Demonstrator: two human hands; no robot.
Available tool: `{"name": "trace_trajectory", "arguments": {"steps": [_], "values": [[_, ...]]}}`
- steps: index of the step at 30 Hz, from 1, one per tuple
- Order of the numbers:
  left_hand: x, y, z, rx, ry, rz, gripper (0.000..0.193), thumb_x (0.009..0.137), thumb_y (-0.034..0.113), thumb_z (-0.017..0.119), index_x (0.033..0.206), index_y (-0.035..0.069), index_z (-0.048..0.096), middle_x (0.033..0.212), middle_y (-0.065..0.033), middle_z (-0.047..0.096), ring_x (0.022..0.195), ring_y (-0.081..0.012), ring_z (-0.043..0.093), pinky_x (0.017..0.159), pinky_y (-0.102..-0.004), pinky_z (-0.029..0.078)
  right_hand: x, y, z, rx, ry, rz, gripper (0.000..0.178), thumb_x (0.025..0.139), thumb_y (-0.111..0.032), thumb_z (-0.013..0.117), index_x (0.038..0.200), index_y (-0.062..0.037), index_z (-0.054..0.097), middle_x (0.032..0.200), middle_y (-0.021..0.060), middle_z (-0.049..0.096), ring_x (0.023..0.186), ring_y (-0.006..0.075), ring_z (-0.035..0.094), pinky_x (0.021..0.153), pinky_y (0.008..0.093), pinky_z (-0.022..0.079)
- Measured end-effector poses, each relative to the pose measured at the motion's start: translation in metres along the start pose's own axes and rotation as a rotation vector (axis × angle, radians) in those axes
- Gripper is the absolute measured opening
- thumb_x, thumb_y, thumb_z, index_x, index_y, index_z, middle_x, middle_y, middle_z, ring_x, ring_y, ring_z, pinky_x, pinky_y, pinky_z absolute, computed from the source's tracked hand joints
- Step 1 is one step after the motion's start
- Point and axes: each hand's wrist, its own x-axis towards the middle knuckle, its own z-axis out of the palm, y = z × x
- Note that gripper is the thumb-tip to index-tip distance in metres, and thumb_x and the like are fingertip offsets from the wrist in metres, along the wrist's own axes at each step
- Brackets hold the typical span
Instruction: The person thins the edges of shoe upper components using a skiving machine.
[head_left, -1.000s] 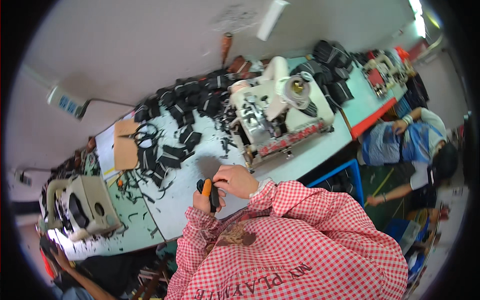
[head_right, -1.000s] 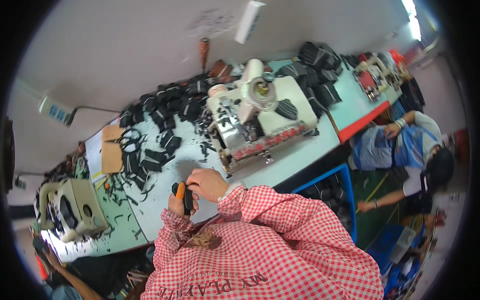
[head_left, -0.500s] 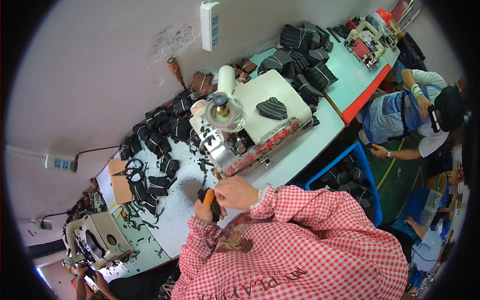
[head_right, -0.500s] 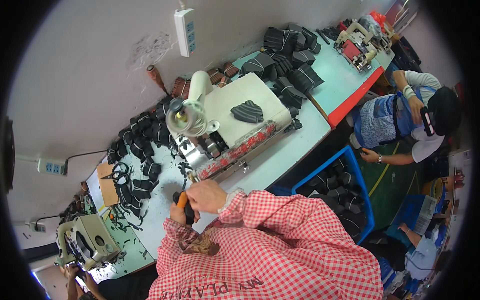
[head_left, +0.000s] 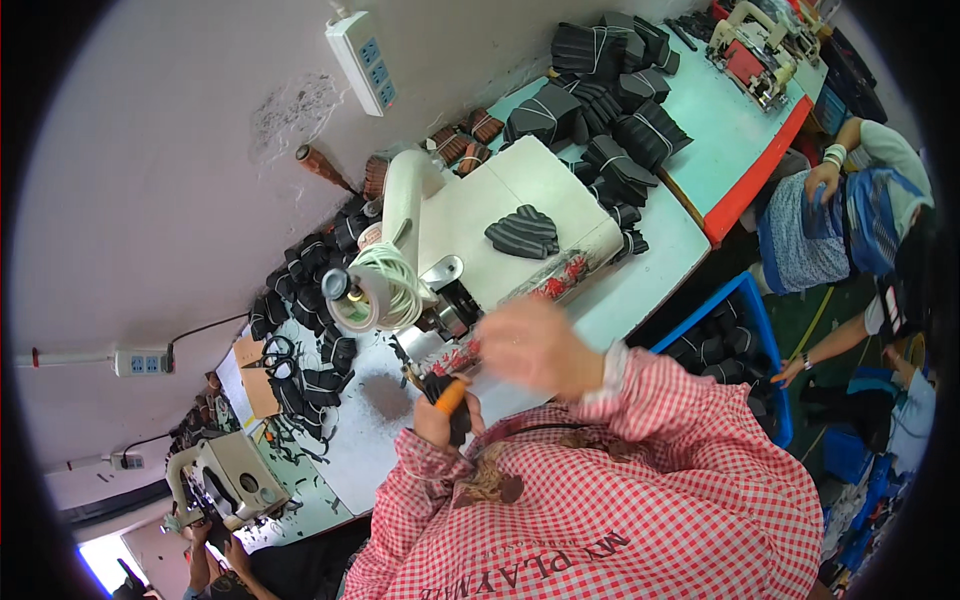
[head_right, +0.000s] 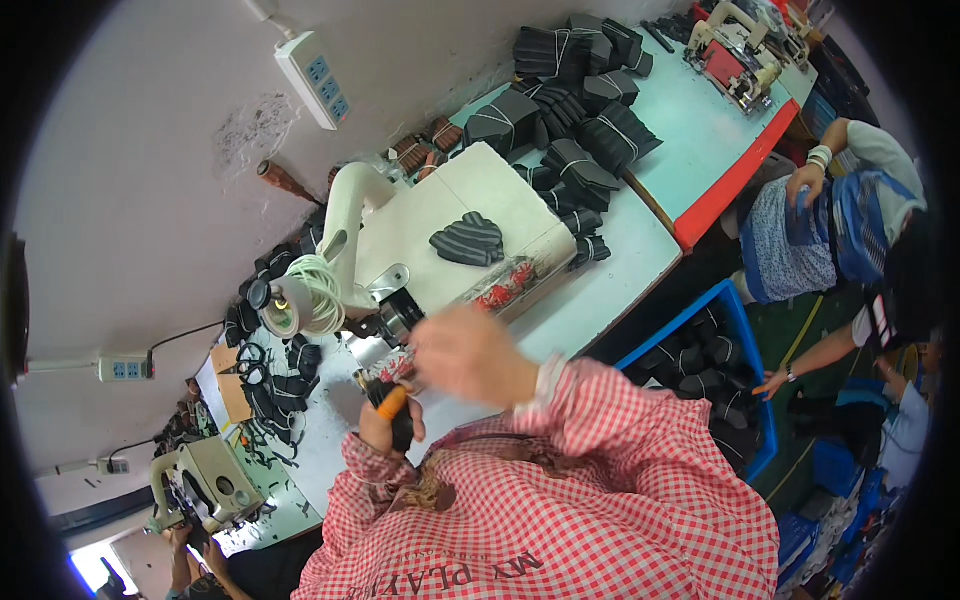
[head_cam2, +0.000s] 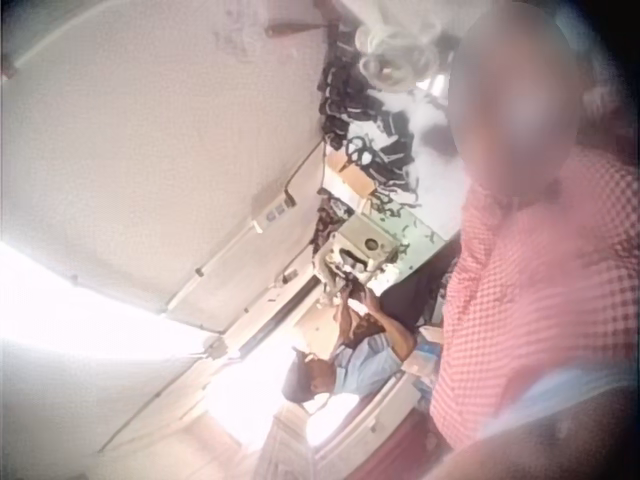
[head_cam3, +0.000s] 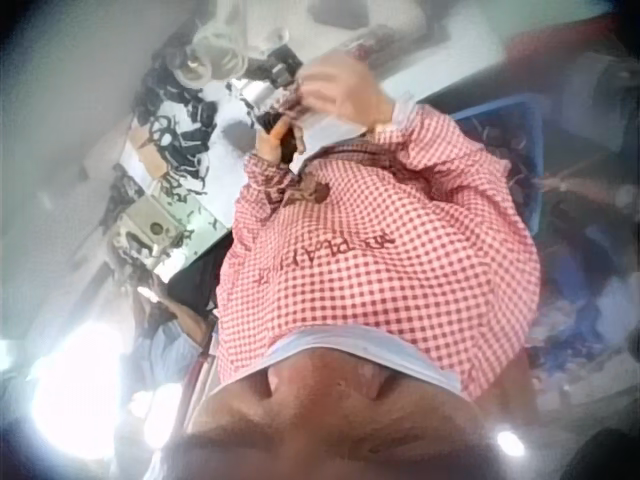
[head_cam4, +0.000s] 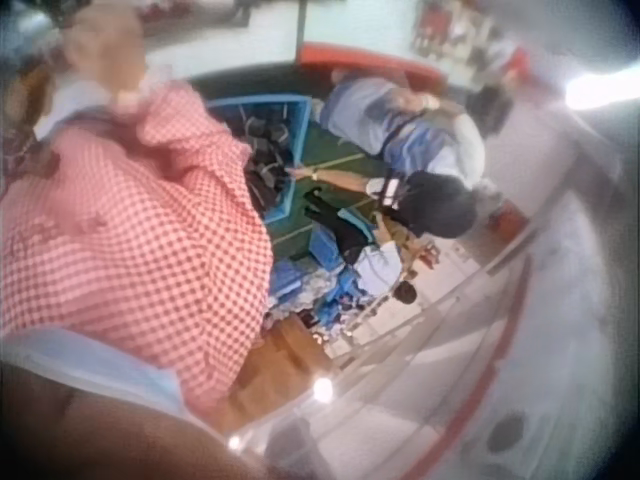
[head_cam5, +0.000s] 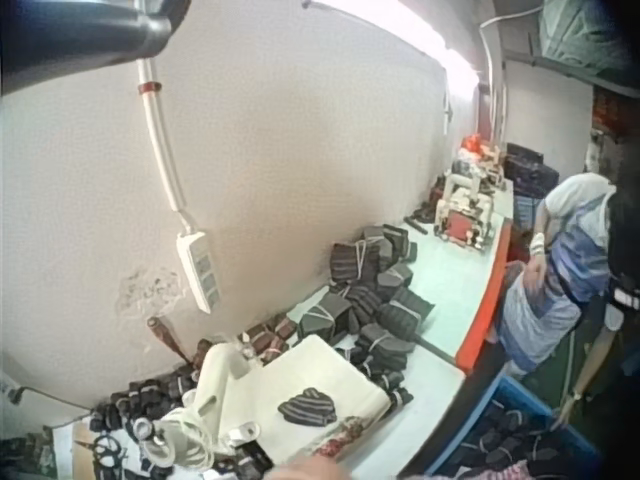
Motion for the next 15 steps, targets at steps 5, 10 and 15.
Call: {"name": "trace_trajectory", "arguments": {"steps": [5, 10, 15], "values": [[-0.012, -0.024, 0.031, 0.455, -0.226, -0.101, 0.015, 0.085, 0.011, 0.064, 0.092, -0.002, 0.060, 0.076, -0.0087, 0.063, 0.066, -0.0153, 0.063, 0.062, -0.0269, 0.051, 0.006, 0.093, -0.018, -0.346, 0.136, 0.109, 0.013, 0.074, -0.010, 0.064, 0.087, -0.0062, 0.063, 0.103, 0.0073, 0.062, 0.104, 0.0246, 0.055, 0.086, 0.0393, 0.044], [0.030, 0.008, 0.067, 0.491, -0.098, 0.258, 0.016, 0.082, 0.008, 0.065, 0.095, 0.000, 0.062, 0.089, -0.0087, 0.065, 0.081, -0.0140, 0.063, 0.073, -0.0265, 0.050, 0.007, 0.074, -0.028, -0.263, 0.142, 0.183, 0.021, 0.079, -0.010, 0.062, 0.099, -0.0039, 0.062, 0.104, 0.0097, 0.062, 0.100, 0.0263, 0.057, 0.084, 0.0386, 0.045], [0.069, 0.035, 0.105, 0.320, -0.054, 0.646, 0.024, 0.083, 0.011, 0.064, 0.104, 0.000, 0.063, 0.109, -0.0078, 0.061, 0.086, -0.0127, 0.058, 0.074, -0.0238, 0.047, -0.001, 0.014, -0.020, 0.974, 0.133, 0.716, 0.036, 0.093, -0.017, 0.054, 0.125, -0.0027, 0.051, 0.098, 0.0038, 0.060, 0.087, 0.0136, 0.056, 0.076, 0.0274, 0.046]]}}
